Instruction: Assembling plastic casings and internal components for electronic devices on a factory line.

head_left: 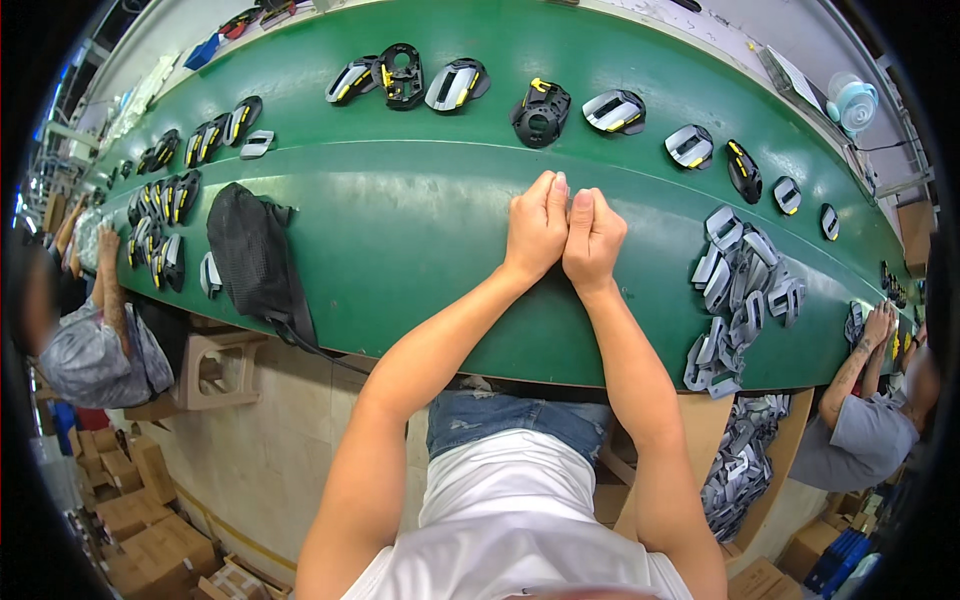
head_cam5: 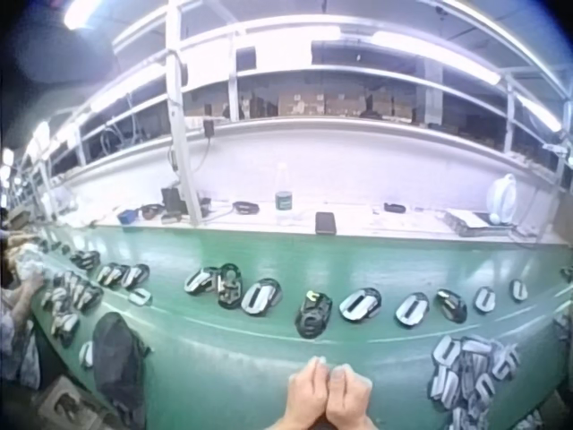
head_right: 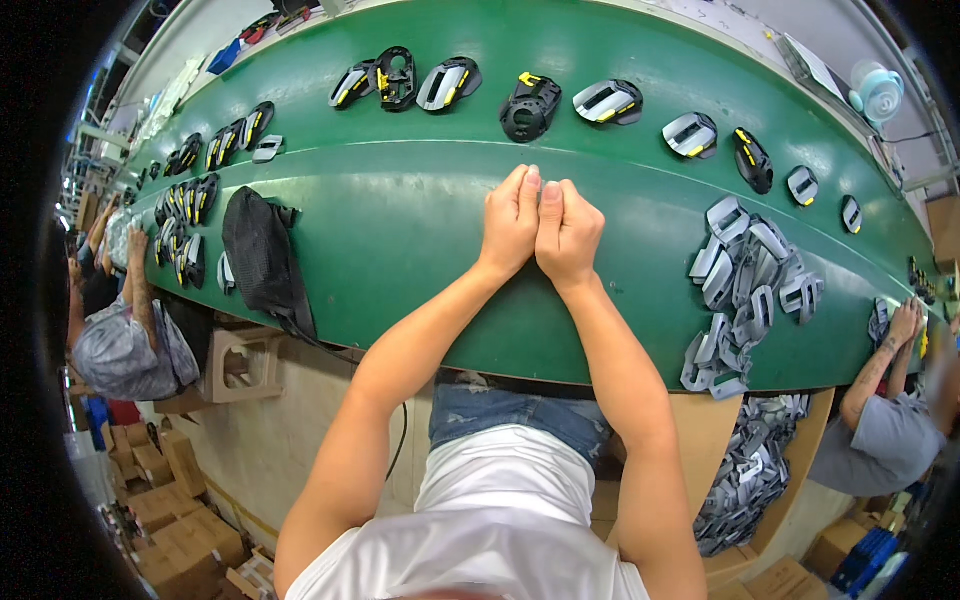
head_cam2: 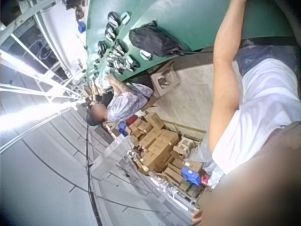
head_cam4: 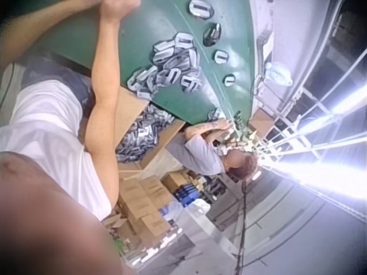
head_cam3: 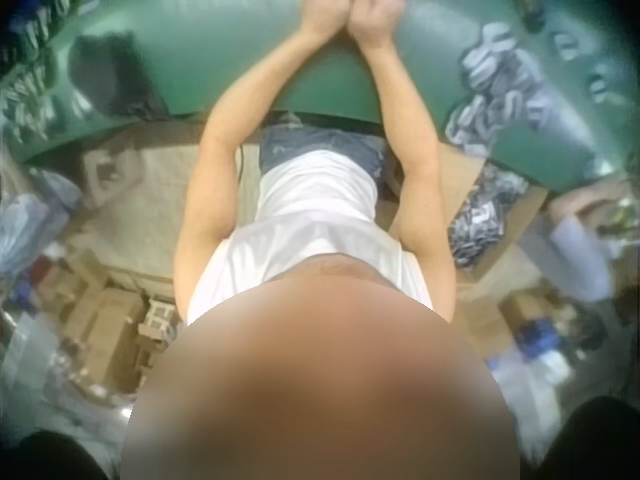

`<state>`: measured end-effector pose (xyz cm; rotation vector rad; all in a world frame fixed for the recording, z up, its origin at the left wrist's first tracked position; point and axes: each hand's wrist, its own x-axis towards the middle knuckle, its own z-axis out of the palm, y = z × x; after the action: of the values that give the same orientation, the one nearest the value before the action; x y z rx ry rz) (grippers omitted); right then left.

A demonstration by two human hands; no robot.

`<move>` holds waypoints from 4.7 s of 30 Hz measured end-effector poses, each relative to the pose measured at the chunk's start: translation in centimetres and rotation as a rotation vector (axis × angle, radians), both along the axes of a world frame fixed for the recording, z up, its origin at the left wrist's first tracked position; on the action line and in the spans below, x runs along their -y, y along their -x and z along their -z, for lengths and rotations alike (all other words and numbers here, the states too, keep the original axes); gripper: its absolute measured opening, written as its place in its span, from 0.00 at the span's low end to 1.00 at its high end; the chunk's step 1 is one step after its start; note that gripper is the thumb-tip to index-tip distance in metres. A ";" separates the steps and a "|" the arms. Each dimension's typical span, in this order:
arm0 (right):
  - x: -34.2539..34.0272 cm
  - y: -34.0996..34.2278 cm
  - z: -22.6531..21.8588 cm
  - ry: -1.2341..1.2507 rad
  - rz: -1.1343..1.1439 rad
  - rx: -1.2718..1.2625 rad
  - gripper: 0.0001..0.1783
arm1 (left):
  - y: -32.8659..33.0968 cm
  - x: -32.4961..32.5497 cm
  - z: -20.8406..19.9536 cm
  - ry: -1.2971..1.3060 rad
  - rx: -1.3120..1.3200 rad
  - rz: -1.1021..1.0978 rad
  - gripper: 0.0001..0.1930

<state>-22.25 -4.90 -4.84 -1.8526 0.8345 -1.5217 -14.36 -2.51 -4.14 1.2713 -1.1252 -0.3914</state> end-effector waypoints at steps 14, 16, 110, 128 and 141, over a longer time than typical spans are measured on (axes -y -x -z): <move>0.4 -0.3 0.5 -0.308 -0.100 0.180 0.20 | 0.0 -0.3 0.2 0.068 0.020 0.021 0.14; 0.6 -0.2 0.6 -0.319 -0.112 0.172 0.21 | 0.0 -0.1 0.1 0.062 0.020 0.013 0.13; 1.5 -0.1 1.8 -0.419 -0.191 0.309 0.21 | -0.4 0.5 0.9 0.317 0.382 0.010 0.12; 3.2 0.5 1.7 -0.314 0.054 0.084 0.17 | -7.3 5.4 2.8 -0.210 0.520 -0.540 0.43; 0.3 -3.7 0.0 -0.417 -0.047 -0.042 0.22 | -14.5 7.2 0.1 0.146 0.284 -0.529 0.35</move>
<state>-18.59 -5.24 -4.82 -1.5864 1.0312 -1.1755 0.18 -9.68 -4.27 1.4614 -0.9799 0.2685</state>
